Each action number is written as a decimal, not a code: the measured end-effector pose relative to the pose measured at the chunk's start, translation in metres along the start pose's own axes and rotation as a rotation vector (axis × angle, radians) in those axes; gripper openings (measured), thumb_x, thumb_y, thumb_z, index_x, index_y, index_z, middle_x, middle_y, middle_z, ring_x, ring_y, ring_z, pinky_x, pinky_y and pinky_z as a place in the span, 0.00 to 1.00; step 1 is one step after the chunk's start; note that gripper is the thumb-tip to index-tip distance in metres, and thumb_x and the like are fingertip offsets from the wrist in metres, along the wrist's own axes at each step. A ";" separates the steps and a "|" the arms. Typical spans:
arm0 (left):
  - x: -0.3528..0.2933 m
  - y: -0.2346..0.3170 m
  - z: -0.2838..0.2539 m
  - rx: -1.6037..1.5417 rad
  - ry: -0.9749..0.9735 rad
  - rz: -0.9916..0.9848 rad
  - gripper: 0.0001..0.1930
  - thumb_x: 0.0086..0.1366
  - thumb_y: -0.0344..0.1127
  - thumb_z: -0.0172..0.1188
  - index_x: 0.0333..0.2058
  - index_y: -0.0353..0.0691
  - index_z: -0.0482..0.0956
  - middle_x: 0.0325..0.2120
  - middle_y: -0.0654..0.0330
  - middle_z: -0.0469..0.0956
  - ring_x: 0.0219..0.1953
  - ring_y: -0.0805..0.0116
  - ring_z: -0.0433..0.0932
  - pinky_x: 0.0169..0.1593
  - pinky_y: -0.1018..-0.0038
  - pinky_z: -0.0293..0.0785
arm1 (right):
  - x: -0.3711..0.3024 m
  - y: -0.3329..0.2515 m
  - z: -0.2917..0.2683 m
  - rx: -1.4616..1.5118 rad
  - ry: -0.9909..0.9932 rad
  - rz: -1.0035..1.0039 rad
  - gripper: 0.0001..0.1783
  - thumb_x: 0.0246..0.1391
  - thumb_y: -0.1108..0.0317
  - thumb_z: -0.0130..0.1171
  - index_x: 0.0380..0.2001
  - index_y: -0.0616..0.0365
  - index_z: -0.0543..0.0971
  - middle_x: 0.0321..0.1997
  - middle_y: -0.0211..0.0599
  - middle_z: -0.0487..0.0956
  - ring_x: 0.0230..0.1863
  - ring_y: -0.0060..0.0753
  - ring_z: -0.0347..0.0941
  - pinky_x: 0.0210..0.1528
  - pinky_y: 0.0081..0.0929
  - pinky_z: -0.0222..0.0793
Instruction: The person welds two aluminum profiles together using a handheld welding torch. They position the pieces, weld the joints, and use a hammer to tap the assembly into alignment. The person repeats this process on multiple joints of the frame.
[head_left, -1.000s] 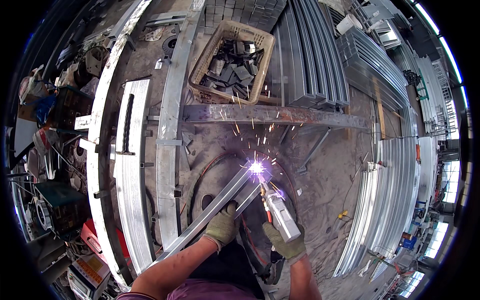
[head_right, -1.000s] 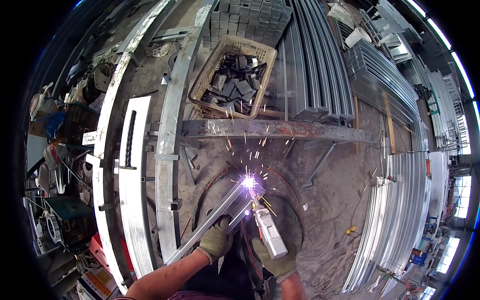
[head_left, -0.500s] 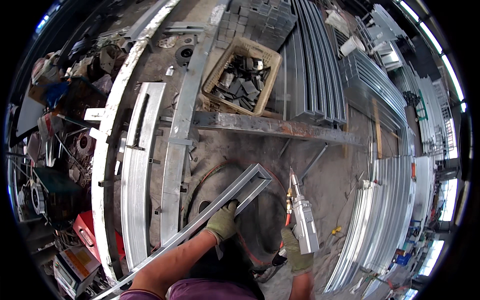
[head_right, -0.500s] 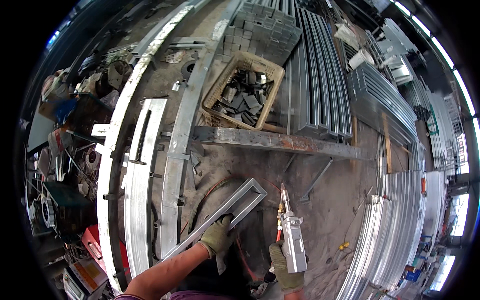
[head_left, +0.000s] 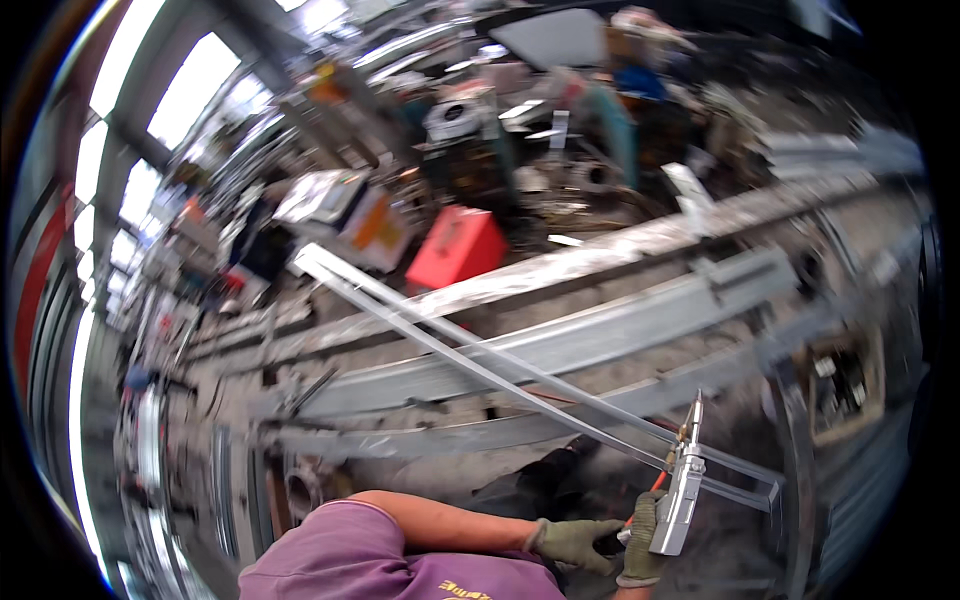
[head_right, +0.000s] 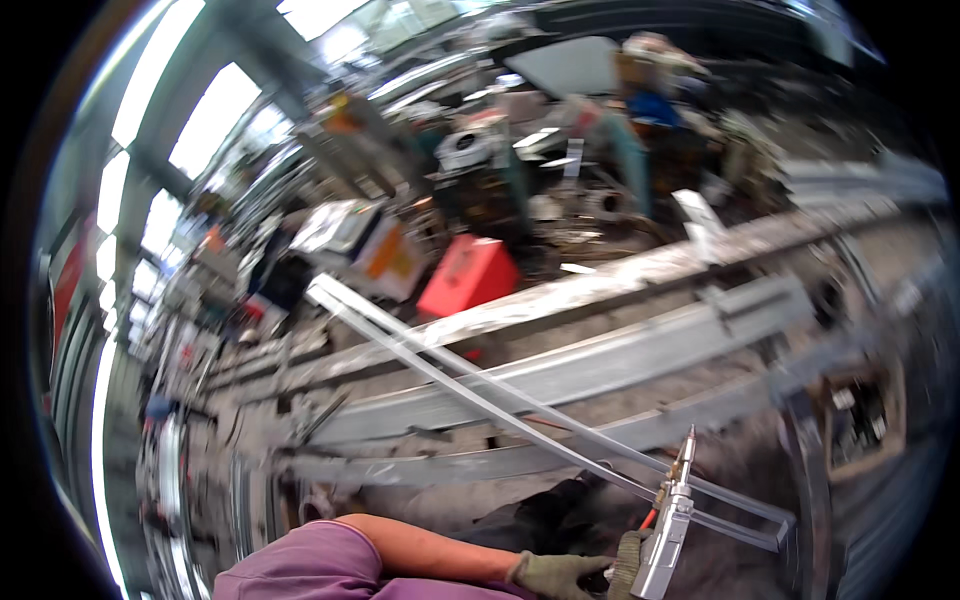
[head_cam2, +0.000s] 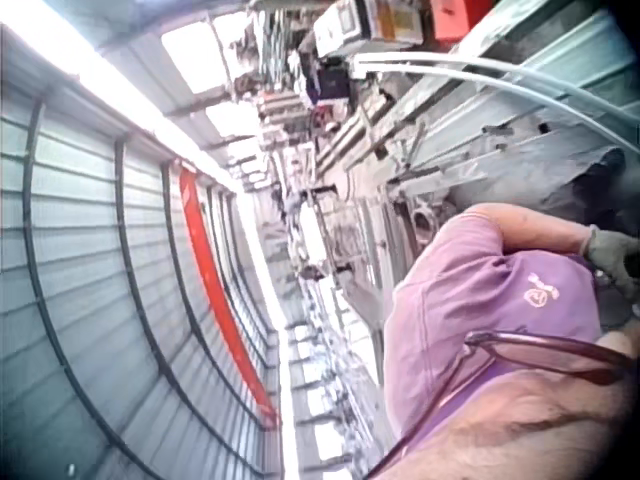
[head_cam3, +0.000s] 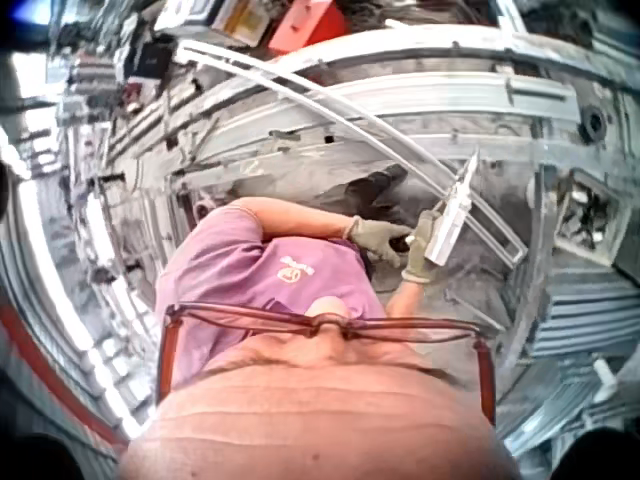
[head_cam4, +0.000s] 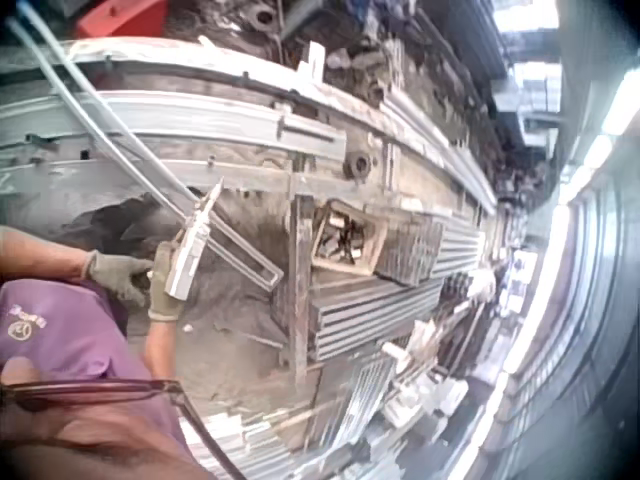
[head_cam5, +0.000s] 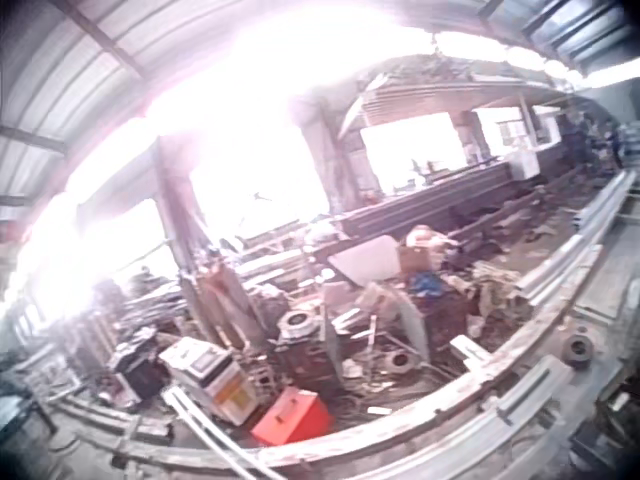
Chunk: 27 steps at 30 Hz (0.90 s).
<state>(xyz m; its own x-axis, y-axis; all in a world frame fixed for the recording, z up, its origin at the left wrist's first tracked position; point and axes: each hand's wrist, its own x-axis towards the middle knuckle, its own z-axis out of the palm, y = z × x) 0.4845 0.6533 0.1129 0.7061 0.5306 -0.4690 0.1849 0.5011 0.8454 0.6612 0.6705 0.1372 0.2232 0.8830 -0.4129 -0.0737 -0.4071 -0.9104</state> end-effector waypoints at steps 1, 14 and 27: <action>-0.020 0.046 -0.016 -0.072 -0.081 -0.161 0.52 0.65 0.47 0.76 0.80 0.38 0.58 0.44 0.54 0.86 0.40 0.66 0.86 0.41 0.69 0.83 | 0.005 0.014 0.012 -0.034 -0.033 -0.065 0.10 0.74 0.61 0.68 0.49 0.54 0.81 0.34 0.21 0.74 0.27 0.18 0.67 0.28 0.26 0.66; -0.283 -0.204 -0.250 -0.233 1.424 -0.296 0.31 0.75 0.54 0.67 0.67 0.40 0.79 0.51 0.49 0.89 0.48 0.60 0.88 0.52 0.65 0.84 | -0.021 -0.035 0.156 -0.432 -0.493 -0.130 0.15 0.67 0.58 0.74 0.45 0.57 0.83 0.33 0.29 0.81 0.27 0.26 0.74 0.31 0.31 0.73; -0.490 -0.311 -0.511 -0.380 1.758 -0.674 0.45 0.79 0.61 0.52 0.86 0.56 0.46 0.44 0.37 0.88 0.36 0.48 0.90 0.46 0.54 0.87 | -0.073 -0.024 0.336 -0.723 -0.553 -0.080 0.16 0.66 0.57 0.75 0.44 0.57 0.84 0.34 0.32 0.83 0.30 0.29 0.78 0.34 0.34 0.76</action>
<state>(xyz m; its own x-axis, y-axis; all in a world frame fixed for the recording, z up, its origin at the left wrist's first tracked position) -0.2683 0.5868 -0.0508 -0.8348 0.0830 -0.5443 -0.2164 0.8596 0.4629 0.3199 0.6938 0.1803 -0.3098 0.8252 -0.4723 0.5901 -0.2226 -0.7760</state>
